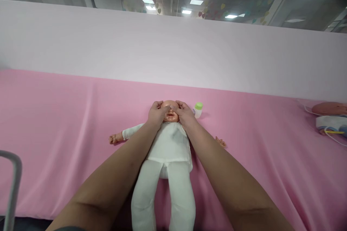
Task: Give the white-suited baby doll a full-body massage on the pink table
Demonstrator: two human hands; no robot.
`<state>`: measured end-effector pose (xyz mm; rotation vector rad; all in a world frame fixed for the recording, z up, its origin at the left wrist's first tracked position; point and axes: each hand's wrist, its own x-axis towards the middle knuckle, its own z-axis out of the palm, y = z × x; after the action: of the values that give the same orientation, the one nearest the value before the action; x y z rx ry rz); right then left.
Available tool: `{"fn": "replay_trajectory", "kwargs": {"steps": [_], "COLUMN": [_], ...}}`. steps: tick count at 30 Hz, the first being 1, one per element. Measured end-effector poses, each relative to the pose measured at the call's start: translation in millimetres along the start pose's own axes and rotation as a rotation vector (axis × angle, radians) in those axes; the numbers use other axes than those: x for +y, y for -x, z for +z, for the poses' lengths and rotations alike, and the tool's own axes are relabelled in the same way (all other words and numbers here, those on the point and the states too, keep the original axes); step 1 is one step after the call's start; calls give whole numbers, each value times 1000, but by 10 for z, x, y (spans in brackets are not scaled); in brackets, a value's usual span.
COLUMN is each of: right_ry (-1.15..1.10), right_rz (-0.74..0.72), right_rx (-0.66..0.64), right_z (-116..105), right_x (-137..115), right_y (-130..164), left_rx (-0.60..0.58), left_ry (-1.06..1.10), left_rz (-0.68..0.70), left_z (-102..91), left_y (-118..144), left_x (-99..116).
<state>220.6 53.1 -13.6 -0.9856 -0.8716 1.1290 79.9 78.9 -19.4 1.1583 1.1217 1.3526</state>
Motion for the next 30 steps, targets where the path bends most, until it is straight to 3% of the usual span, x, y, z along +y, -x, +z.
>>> {"fn": "replay_trajectory", "kwargs": {"steps": [5,13,20,26,30], "right_ry": [8,-141,-97,-12,-29], "right_rz": [-25,135,48,-56,-24], "right_rx": [44,-38,-93,14,21], "right_z": [9,-143,-113,-54,-56], "right_x": [48,20,8,80,91], "right_y": [-40,-36,0,-75,-88], "left_rx": [79,35,-16,23,55], "left_ry": [-91,130,75,-68,-59], "left_rz": [28,-47,8,4,36], "left_z": [66,49,20,39,75], "left_y": [-9,-59,15,18,-21], "left_x": [33,32,38,66,50]}}
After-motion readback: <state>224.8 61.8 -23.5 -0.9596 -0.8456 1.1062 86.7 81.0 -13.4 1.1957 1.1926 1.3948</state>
